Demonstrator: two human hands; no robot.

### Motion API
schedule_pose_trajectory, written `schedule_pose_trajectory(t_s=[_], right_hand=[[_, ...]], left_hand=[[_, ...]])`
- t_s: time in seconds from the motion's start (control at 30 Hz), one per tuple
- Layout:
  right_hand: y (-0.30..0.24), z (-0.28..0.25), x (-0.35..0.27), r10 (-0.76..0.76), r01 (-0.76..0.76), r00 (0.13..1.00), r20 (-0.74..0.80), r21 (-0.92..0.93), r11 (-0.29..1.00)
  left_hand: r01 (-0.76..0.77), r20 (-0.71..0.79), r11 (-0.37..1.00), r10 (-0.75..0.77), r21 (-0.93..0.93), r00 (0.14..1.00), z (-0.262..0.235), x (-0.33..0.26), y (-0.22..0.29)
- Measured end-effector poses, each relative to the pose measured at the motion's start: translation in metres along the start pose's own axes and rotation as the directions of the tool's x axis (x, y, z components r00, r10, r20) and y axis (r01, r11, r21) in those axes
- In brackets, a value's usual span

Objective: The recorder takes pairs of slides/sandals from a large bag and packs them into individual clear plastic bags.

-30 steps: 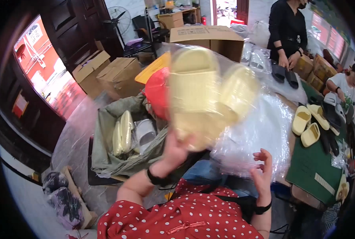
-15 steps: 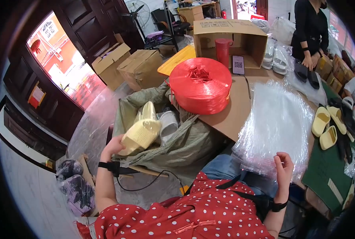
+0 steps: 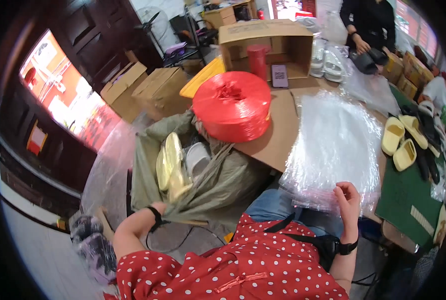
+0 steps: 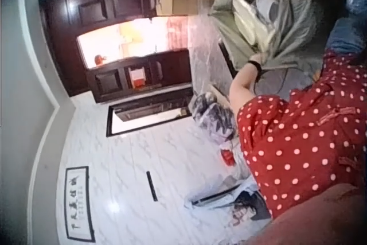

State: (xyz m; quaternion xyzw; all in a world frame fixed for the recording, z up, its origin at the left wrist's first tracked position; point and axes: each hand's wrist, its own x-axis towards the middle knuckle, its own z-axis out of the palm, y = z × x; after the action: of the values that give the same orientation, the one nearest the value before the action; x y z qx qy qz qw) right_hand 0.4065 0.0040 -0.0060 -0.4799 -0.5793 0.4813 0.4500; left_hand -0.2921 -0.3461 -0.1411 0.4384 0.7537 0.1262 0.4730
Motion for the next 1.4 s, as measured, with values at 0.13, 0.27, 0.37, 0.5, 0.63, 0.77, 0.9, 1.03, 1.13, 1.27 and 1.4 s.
schedule_pose_trajectory(t_s=[0.13,0.27,0.37,0.5,0.63,0.77,0.9,1.03,1.13,1.27,1.4], right_hand=[[-0.004,-0.025,-0.006,-0.019,0.004,0.994,-0.109,-0.13,0.992],[-0.009,-0.058,0.015,-0.117,0.069,0.957,-0.264,-0.183,0.981],[0.005,-0.099,0.039,-0.182,0.08,0.871,-0.456,-0.235,0.969],[0.054,-0.184,0.081,-0.313,0.035,0.635,-0.707,-0.378,0.925],[0.058,-0.227,0.124,0.19,-0.533,0.502,-0.844,-0.129,0.836],[0.052,-0.234,0.155,0.288,-0.498,0.589,-0.755,-0.059,0.865],[0.046,-0.233,0.166,0.351,-0.285,0.521,-0.778,0.229,0.931],[-0.001,-0.202,0.158,0.374,0.107,0.667,-0.645,0.58,0.808],[-0.05,-0.177,0.133,0.231,0.214,0.733,-0.64,0.539,0.815],[-0.102,-0.156,0.096,0.01,0.339,0.808,-0.589,0.478,0.811],[-0.142,-0.139,0.065,-0.118,0.391,0.845,-0.522,0.452,0.802]], left_hand=[[0.387,-0.183,0.887,-0.349,0.253,0.919,0.003,0.039,0.089],[0.105,0.1,0.734,-0.23,0.671,0.968,-0.058,0.003,0.203],[0.413,-0.671,0.76,0.042,0.502,0.74,-0.041,-0.028,0.274],[-0.235,-0.612,0.778,0.61,0.583,0.502,0.056,-0.044,0.427],[-0.698,-0.101,0.526,0.827,0.486,0.553,0.116,-0.001,0.483],[-0.838,0.09,0.243,0.941,0.489,0.326,0.162,0.064,0.523],[-0.905,0.169,0.114,0.966,0.409,0.198,0.206,0.114,0.569],[-0.872,0.198,0.09,0.958,0.482,0.209,0.225,0.136,0.572],[-0.837,0.217,0.093,0.945,0.539,0.245,0.227,0.147,0.561],[-0.892,0.249,0.098,0.941,0.441,0.227,0.219,0.157,0.557],[-0.915,0.303,0.087,0.928,0.395,0.219,0.21,0.163,0.56]])
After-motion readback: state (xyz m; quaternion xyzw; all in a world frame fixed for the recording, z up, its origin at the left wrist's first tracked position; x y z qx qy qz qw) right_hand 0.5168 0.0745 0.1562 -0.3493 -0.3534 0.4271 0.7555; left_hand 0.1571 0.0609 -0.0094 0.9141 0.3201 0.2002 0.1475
